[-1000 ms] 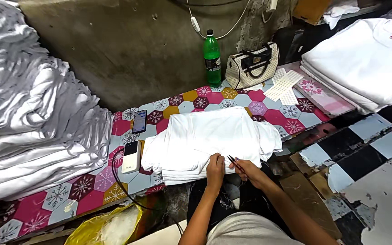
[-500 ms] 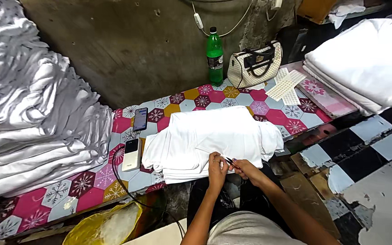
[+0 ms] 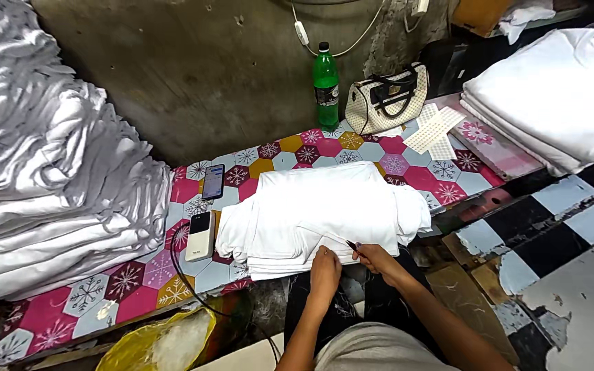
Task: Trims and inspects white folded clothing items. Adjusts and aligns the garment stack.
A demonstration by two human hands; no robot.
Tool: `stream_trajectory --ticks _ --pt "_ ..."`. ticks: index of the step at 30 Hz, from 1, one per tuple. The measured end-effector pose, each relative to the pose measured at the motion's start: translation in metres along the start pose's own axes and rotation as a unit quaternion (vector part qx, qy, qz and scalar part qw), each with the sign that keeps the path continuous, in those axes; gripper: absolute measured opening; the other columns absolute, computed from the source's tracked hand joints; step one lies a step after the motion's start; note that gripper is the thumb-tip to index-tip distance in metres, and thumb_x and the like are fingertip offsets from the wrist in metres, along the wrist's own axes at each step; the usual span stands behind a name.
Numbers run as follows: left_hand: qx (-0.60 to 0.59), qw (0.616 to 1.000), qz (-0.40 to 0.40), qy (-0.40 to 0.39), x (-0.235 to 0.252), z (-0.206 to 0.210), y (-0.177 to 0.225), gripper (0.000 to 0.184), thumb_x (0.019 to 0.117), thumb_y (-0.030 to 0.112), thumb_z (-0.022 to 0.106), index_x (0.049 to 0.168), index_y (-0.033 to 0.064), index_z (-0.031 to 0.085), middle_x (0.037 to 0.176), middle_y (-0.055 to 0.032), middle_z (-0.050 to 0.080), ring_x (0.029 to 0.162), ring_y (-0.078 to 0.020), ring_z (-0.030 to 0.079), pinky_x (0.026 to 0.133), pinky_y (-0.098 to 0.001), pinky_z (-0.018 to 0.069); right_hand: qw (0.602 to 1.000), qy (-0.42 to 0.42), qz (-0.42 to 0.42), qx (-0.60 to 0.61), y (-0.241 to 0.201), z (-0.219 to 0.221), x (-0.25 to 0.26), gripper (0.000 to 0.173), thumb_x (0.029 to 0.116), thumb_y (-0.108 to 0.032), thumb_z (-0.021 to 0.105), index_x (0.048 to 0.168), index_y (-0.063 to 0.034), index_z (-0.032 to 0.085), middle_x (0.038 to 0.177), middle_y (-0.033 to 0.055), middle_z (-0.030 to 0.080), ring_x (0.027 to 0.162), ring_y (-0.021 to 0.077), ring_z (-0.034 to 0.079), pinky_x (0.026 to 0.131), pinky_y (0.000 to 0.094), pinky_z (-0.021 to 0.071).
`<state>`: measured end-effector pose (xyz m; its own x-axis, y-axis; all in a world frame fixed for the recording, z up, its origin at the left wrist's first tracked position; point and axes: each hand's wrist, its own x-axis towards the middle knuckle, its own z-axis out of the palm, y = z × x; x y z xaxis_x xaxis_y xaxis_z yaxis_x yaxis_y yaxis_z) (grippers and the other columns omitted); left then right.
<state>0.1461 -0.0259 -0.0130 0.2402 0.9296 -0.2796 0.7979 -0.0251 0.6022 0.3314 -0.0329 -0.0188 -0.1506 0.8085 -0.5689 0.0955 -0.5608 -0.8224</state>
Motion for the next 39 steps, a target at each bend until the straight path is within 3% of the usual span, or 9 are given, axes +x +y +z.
stream_trajectory --ticks 3,5,9,23,26,29,33,36,39 --pt "0.002 0.993 0.069 0.099 -0.001 -0.005 0.012 0.025 0.0981 0.008 0.06 0.116 -0.0041 0.071 0.121 -0.0237 0.066 0.106 -0.0366 0.068 0.095 -0.0473 0.0554 1.0 -0.004 -0.013 0.011 -0.011 -0.003 -0.007 0.042 0.1131 -0.029 0.033 0.098 -0.0057 0.066 0.058 -0.0097 0.039 0.045 0.0012 0.032 0.044 0.0188 0.0275" --pt "-0.008 0.962 0.166 0.218 0.016 0.011 0.006 0.017 0.0942 0.003 0.064 0.106 -0.0038 0.075 0.107 -0.0223 0.069 0.095 -0.0353 0.071 0.085 -0.0454 0.06 1.0 0.005 -0.025 0.004 -0.017 -0.002 -0.006 0.042 0.1132 -0.028 0.033 0.099 -0.0049 0.066 0.058 -0.0094 0.04 0.045 0.0012 0.032 0.044 0.0188 0.0281" --pt "-0.014 0.928 0.256 0.27 0.043 0.031 -0.013 0.009 0.0907 -0.001 0.065 0.089 -0.0054 0.073 0.099 -0.0202 0.07 0.092 -0.0321 0.071 0.083 -0.0401 0.0606 0.999 0.02 -0.03 -0.023 -0.017 -0.004 -0.003 0.041 0.1128 -0.028 0.037 0.096 -0.0034 0.066 0.058 -0.0083 0.04 0.046 0.0018 0.033 0.046 0.0193 0.0288" --pt "-0.12 0.944 0.187 0.245 0.022 0.039 -0.026 0.008 0.0846 0.0 0.068 0.086 -0.0077 0.066 0.103 -0.0219 0.064 0.09 -0.028 0.067 0.081 -0.0356 0.0584 0.997 0.027 -0.002 -0.067 -0.011 0.007 0.011 0.039 0.1122 -0.026 0.039 0.095 -0.0028 0.066 0.058 -0.0069 0.04 0.046 0.0038 0.033 0.047 0.0217 0.0297" --pt "-0.014 0.996 0.068 0.059 0.002 0.012 -0.021 0.018 0.0934 0.007 0.063 0.098 -0.0088 0.07 0.115 -0.0254 0.064 0.103 -0.0352 0.067 0.093 -0.045 0.0559 0.997 0.028 0.008 -0.066 -0.009 0.002 0.005 0.041 0.1127 -0.028 0.038 0.097 -0.0034 0.066 0.058 -0.007 0.04 0.047 0.0041 0.033 0.047 0.0221 0.0297" --pt "0.084 0.978 -0.032 -0.187 -0.009 -0.022 -0.005 0.03 0.1025 0.018 0.055 0.121 -0.0031 0.066 0.13 -0.0242 0.062 0.121 -0.0399 0.061 0.102 -0.0582 0.0479 0.999 0.004 0.007 -0.041 -0.012 -0.003 -0.005 0.044 0.1137 -0.03 0.032 0.1 -0.0044 0.065 0.059 -0.0081 0.039 0.046 0.0031 0.032 0.046 0.0209 0.0288" --pt "-0.021 0.999 -0.017 0.04 0.003 -0.011 0.011 0.045 0.1008 0.034 0.063 0.124 -0.0042 0.065 0.128 -0.0252 0.062 0.116 -0.0391 0.064 0.097 -0.0527 0.0526 0.998 0.014 -0.054 -0.006 -0.017 0.005 -0.005 0.043 0.1135 -0.027 0.029 0.103 -0.0042 0.064 0.061 -0.0086 0.042 0.048 0.0022 0.034 0.047 0.0197 0.0306" --pt "-0.024 0.985 0.058 0.163 0.031 0.017 0.003 0.033 0.0999 0.023 0.063 0.114 -0.0074 0.068 0.116 -0.0267 0.065 0.106 -0.0408 0.067 0.09 -0.051 0.0564 0.994 0.044 -0.093 -0.028 -0.02 0.011 -0.002 0.047 0.1138 -0.031 0.028 0.105 -0.0031 0.065 0.063 -0.0074 0.042 0.05 0.0038 0.036 0.05 0.0215 0.0329" --pt "0.015 0.995 0.091 0.043 0.025 0.011 -0.012 0.027 0.1028 0.015 0.056 0.107 -0.0069 0.071 0.111 -0.0244 0.069 0.107 -0.0395 0.068 0.095 -0.0539 0.0537 0.98 0.076 -0.15 -0.111 -0.013 0.003 -0.002 0.037 0.1104 -0.028 0.042 0.107 -0.0005 0.067 0.072 -0.0018 0.05 0.06 0.0065 0.044 0.059 0.0253 0.0402"
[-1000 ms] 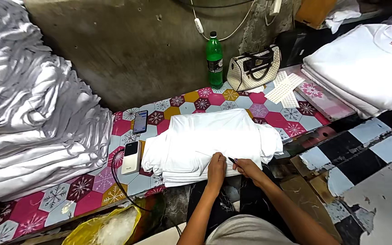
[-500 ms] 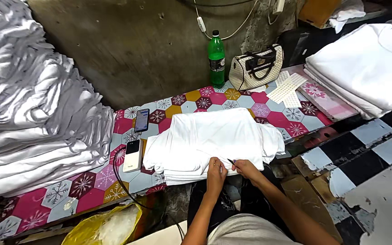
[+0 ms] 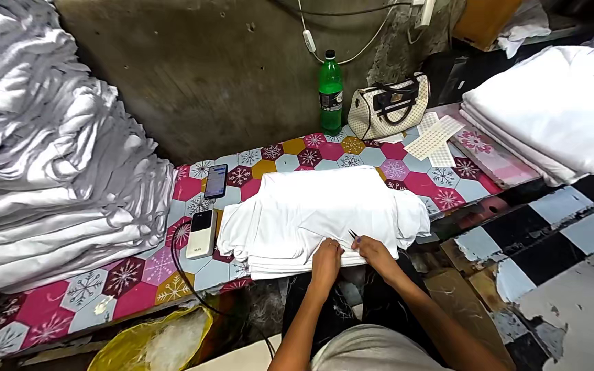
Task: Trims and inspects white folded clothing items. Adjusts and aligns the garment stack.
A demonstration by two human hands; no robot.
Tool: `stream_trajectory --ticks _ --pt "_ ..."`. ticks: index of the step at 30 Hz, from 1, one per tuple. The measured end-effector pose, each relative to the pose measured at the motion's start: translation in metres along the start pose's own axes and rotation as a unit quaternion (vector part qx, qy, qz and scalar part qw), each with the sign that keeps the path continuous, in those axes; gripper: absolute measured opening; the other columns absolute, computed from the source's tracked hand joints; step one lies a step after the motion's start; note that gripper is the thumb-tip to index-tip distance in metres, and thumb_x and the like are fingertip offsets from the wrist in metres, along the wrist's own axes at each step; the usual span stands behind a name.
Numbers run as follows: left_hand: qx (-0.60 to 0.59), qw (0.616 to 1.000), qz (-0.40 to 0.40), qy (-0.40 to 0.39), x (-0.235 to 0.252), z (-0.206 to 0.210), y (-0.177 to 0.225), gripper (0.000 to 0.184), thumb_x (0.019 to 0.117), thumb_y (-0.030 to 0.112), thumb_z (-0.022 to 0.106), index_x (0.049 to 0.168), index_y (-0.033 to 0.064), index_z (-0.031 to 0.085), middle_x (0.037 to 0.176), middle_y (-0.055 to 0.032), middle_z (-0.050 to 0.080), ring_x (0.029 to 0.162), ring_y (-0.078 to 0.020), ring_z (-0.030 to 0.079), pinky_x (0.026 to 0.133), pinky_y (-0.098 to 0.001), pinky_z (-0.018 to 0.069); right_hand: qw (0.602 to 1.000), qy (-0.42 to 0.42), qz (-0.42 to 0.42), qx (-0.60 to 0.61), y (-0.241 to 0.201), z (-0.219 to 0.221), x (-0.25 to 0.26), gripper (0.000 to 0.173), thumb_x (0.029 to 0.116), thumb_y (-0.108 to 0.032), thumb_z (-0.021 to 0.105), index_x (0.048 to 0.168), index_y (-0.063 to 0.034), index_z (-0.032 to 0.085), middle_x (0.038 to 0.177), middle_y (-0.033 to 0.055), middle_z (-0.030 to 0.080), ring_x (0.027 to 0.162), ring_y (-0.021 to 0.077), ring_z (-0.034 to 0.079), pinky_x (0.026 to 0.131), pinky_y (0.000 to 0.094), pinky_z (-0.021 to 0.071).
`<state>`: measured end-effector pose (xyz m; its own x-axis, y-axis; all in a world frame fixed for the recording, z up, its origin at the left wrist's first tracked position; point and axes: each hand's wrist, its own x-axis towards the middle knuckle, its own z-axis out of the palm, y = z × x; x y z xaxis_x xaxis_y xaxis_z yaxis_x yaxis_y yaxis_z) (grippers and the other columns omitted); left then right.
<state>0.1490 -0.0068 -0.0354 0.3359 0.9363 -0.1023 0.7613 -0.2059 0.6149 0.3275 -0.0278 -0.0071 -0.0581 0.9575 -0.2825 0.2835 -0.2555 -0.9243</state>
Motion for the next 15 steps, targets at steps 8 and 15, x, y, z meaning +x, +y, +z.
stream_trajectory --ticks 8,15 --pt "0.027 0.986 -0.073 -0.147 -0.022 -0.044 0.021 0.037 0.103 0.03 0.06 0.118 -0.0024 0.069 0.119 -0.0242 0.067 0.114 -0.0408 0.065 0.098 -0.0603 0.0494 0.997 0.063 -0.027 -0.043 0.002 0.0 0.0 0.027 0.1061 -0.019 0.052 0.11 0.002 0.068 0.082 0.0068 0.06 0.069 0.011 0.052 0.067 0.0304 0.0456" --pt "0.0 0.989 -0.146 0.035 -0.001 -0.03 0.023 0.035 0.1066 0.02 0.047 0.128 0.0006 0.067 0.125 -0.0205 0.067 0.115 -0.0347 0.067 0.099 -0.0522 0.0525 0.922 0.105 -0.141 -0.346 0.005 0.039 0.019 0.038 0.0945 -0.028 0.071 0.12 0.0001 0.069 0.108 0.0189 0.074 0.093 0.0379 0.073 0.077 0.0589 0.0568"
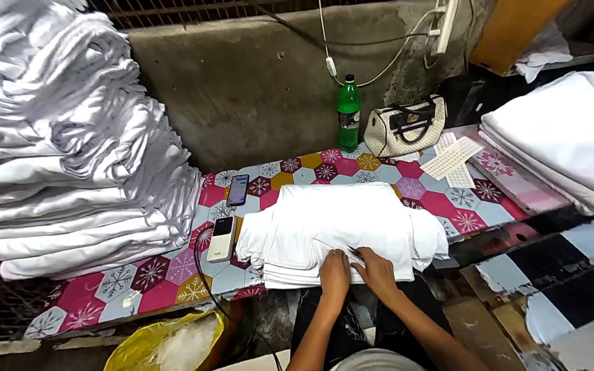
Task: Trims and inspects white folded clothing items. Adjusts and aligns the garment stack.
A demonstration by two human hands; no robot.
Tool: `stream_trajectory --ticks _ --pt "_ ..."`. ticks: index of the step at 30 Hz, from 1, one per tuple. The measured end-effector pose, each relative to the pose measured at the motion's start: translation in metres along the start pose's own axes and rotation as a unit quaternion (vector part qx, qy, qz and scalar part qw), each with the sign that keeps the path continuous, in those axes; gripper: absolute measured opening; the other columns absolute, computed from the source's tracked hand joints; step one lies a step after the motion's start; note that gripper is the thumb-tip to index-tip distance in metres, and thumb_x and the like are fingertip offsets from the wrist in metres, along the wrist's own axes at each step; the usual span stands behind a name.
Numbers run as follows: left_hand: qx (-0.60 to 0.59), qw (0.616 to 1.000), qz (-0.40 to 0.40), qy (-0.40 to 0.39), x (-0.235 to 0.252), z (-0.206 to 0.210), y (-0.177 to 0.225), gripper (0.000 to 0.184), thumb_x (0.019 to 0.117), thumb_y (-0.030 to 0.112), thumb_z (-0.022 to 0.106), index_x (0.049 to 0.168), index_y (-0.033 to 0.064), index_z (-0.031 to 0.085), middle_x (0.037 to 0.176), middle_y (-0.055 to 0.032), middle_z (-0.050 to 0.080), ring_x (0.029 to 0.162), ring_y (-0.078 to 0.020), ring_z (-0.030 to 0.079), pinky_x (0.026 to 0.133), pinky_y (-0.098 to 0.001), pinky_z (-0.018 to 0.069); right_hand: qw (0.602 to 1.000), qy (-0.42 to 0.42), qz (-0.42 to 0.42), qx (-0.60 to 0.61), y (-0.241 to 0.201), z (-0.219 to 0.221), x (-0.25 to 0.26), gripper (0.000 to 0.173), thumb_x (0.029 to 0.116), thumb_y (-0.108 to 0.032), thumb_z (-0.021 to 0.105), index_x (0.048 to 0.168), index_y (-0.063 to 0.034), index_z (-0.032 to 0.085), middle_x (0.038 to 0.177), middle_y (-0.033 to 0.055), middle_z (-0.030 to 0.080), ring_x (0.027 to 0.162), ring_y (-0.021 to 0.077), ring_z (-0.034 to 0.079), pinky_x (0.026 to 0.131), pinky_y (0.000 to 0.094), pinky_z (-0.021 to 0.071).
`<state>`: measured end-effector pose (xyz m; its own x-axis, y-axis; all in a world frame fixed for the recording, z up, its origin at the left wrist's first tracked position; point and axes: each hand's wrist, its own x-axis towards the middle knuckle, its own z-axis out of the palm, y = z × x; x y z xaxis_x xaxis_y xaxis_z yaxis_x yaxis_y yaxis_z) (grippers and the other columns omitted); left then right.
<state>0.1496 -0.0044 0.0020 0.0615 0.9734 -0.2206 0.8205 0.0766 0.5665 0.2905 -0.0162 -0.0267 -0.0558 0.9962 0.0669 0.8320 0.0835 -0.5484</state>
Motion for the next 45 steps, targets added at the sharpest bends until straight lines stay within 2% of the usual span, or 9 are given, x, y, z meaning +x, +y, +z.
stream_trajectory --ticks 6,10,14,17,21,27,32,36,45 --pt "-0.244 0.968 0.042 0.049 -0.003 -0.001 -0.018 0.071 0.0939 0.001 0.062 0.157 -0.0061 0.03 0.128 -0.0232 0.065 0.096 -0.0283 0.071 0.089 -0.0418 0.0577 0.995 0.047 0.005 0.091 0.008 0.003 0.005 0.022 0.0961 -0.018 0.069 0.106 0.0006 0.076 0.098 0.0169 0.076 0.089 0.0344 0.074 0.08 0.058 0.0572" --pt "-0.441 0.894 0.067 -0.031 0.002 0.008 -0.002 0.11 0.0839 -0.004 0.076 0.162 -0.001 0.0 0.116 -0.0228 0.069 0.094 -0.0236 0.074 0.091 -0.0395 0.0603 0.932 -0.02 0.146 0.331 -0.001 -0.022 0.015 0.011 0.0934 -0.009 0.072 0.094 0.001 0.075 0.077 0.0062 0.068 0.068 0.0109 0.059 0.067 0.0319 0.0504" --pt "-0.498 0.865 0.048 0.038 0.004 0.022 0.002 0.08 0.0841 -0.006 0.075 0.153 -0.0084 0.035 0.087 -0.0115 0.074 0.073 -0.0157 0.073 0.076 -0.0332 0.0628 0.862 -0.064 0.22 0.453 -0.001 -0.043 0.019 0.009 0.0968 -0.006 0.067 0.095 0.0016 0.071 0.062 -0.003 0.053 0.046 0.0014 0.037 0.044 0.0192 0.0318" --pt "-0.503 0.864 0.02 0.029 -0.005 0.02 -0.003 0.022 0.0894 -0.005 0.071 0.11 -0.0092 0.067 0.087 -0.0107 0.074 0.07 -0.012 0.072 0.072 -0.0286 0.0625 0.848 -0.048 0.229 0.475 0.002 -0.053 0.016 0.005 0.0936 -0.003 0.07 0.092 0.0014 0.073 0.06 -0.0031 0.056 0.043 0.0011 0.036 0.042 0.0189 0.0315" --pt "-0.499 0.865 0.048 -0.032 -0.011 0.011 -0.001 0.046 0.0889 -0.001 0.073 0.131 -0.0124 0.059 0.112 -0.0191 0.072 0.095 -0.0159 0.072 0.091 -0.032 0.0588 0.827 -0.07 0.221 0.512 -0.002 -0.052 0.012 0.005 0.0952 -0.001 0.067 0.094 0.0011 0.071 0.058 -0.005 0.054 0.042 -0.0005 0.035 0.041 0.0167 0.0315" --pt "-0.423 0.905 0.034 -0.034 -0.009 0.004 -0.003 0.014 0.0963 0.007 0.068 0.098 -0.0067 0.071 0.069 -0.0052 0.069 0.055 -0.0069 0.063 0.059 -0.0242 0.0565 0.831 -0.058 0.213 0.51 -0.005 -0.051 0.009 0.006 0.0947 -0.001 0.068 0.091 0.0005 0.072 0.056 -0.0056 0.052 0.042 -0.0007 0.035 0.041 0.0172 0.0313" --pt "-0.408 0.905 0.086 -0.083 -0.011 -0.003 -0.001 0.042 0.093 0.008 0.071 0.129 -0.0104 0.061 0.114 -0.0205 0.071 0.098 -0.0211 0.072 0.093 -0.0377 0.0579 0.823 -0.082 0.217 0.518 -0.003 -0.056 0.005 0.008 0.0958 -0.002 0.066 0.091 -0.0009 0.071 0.056 -0.0072 0.052 0.042 -0.0014 0.036 0.042 0.0164 0.032" --pt "-0.447 0.892 0.041 -0.049 -0.004 0.001 0.01 0.016 0.0978 0.005 0.064 0.103 -0.0096 0.07 0.074 -0.0072 0.071 0.06 -0.0086 0.067 0.064 -0.0264 0.0592 0.809 -0.08 0.23 0.536 0.0 -0.053 0.011 0.008 0.0984 -0.003 0.063 0.093 -0.0003 0.069 0.055 -0.0073 0.049 0.042 -0.0006 0.036 0.041 0.0167 0.0332" --pt "-0.459 0.886 -0.03 -0.062 -0.014 0.011 -0.008 0.014 0.0994 0.003 0.062 0.103 -0.0092 0.069 0.075 -0.0078 0.072 0.058 -0.0109 0.068 0.059 -0.0267 0.0606 0.864 -0.125 0.223 0.434 0.018 -0.066 0.005 0.037 0.112 -0.031 0.04 0.112 -0.0029 0.065 0.063 -0.007 0.045 0.048 0.0026 0.036 0.046 0.0198 0.0324"
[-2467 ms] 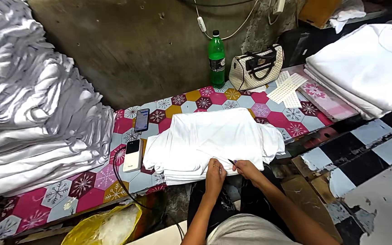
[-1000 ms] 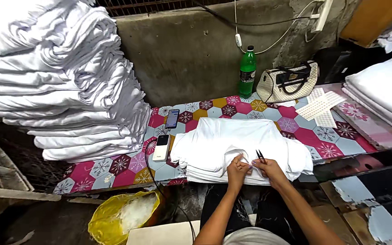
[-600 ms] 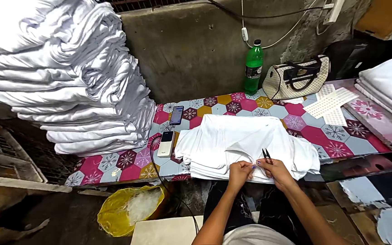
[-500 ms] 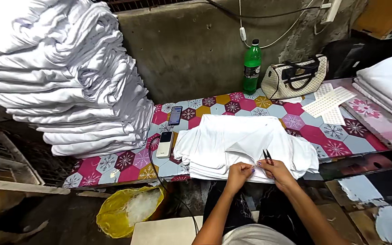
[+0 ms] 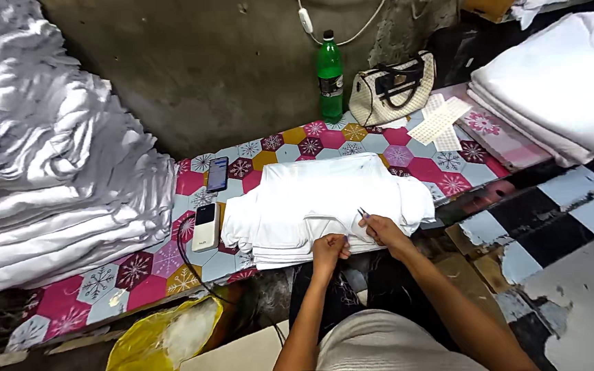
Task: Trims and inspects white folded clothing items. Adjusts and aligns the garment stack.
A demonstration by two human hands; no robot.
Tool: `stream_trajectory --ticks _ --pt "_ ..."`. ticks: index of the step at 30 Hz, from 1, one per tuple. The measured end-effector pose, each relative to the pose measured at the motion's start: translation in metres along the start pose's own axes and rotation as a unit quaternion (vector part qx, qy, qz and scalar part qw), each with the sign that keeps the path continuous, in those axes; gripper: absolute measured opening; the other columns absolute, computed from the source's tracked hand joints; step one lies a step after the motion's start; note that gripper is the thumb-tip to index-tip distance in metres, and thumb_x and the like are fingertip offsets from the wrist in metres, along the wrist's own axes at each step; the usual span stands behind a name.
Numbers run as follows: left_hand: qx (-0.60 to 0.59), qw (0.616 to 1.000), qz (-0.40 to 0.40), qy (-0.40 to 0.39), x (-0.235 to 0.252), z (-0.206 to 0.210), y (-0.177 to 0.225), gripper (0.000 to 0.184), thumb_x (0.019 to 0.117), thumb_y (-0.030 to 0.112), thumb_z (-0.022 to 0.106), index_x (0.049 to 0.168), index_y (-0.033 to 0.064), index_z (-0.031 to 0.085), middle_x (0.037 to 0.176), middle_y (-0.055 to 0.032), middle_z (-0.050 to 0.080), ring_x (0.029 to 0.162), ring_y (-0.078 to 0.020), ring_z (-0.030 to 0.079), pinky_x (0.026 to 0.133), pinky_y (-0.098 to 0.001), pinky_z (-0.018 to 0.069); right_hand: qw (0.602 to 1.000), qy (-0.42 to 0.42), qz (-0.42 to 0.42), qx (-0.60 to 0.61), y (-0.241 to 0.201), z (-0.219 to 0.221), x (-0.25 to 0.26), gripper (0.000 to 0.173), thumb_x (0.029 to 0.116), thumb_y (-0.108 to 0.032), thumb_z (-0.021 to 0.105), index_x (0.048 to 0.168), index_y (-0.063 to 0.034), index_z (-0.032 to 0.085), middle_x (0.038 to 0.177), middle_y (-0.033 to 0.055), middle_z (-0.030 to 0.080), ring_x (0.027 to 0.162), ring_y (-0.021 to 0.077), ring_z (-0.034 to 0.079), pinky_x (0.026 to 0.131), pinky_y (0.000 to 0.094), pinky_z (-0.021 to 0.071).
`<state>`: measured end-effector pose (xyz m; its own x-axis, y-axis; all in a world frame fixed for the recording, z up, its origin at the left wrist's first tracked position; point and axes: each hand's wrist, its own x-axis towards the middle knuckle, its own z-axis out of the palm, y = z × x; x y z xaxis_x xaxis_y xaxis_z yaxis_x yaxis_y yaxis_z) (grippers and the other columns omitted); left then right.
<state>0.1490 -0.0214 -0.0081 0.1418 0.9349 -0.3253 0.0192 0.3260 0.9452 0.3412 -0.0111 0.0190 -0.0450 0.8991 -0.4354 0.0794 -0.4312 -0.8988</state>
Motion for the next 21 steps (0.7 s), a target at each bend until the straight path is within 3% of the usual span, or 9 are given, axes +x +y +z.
stream_trajectory --ticks 2,7,16,21 --pt "-0.024 1.0 -0.007 0.008 -0.003 -0.002 -0.001 0.013 0.099 0.002 0.062 0.101 -0.0092 0.068 0.074 -0.0083 0.072 0.057 -0.0116 0.068 0.058 -0.0268 0.0602 0.998 -0.017 -0.004 -0.052 -0.009 -0.004 -0.015 0.049 0.1137 -0.035 0.03 0.112 -0.004 0.068 0.063 -0.0079 0.044 0.049 0.0027 0.036 0.048 0.0207 0.0323" --pt "-0.056 0.998 0.009 0.016 -0.005 0.0 0.001 0.009 0.0977 -0.001 0.062 0.097 -0.0081 0.068 0.068 -0.007 0.07 0.055 -0.0115 0.068 0.056 -0.0263 0.0597 0.979 -0.065 0.004 -0.191 0.0 0.0 -0.026 0.043 0.1118 -0.032 0.04 0.104 -0.0071 0.074 0.065 -0.0055 0.045 0.058 0.0069 0.04 0.061 0.0288 0.0385" --pt "-0.074 0.997 0.022 0.001 -0.004 0.003 -0.004 0.01 0.098 -0.001 0.061 0.096 -0.0082 0.068 0.07 -0.007 0.071 0.056 -0.012 0.068 0.057 -0.027 0.0601 0.981 -0.059 -0.001 -0.186 0.012 0.018 -0.001 0.04 0.1109 -0.025 0.042 0.097 -0.0032 0.072 0.067 -0.0021 0.05 0.061 0.0092 0.045 0.065 0.0321 0.0419" --pt "-0.058 0.998 -0.026 -0.019 -0.006 -0.002 -0.008 0.011 0.1001 0.001 0.059 0.098 -0.008 0.066 0.068 -0.007 0.069 0.053 -0.0123 0.067 0.054 -0.0271 0.0595 0.98 -0.029 -0.002 -0.195 0.023 0.012 -0.002 0.036 0.1093 -0.02 0.044 0.096 -0.0038 0.073 0.068 -0.0012 0.051 0.064 0.0106 0.047 0.068 0.0342 0.0432"
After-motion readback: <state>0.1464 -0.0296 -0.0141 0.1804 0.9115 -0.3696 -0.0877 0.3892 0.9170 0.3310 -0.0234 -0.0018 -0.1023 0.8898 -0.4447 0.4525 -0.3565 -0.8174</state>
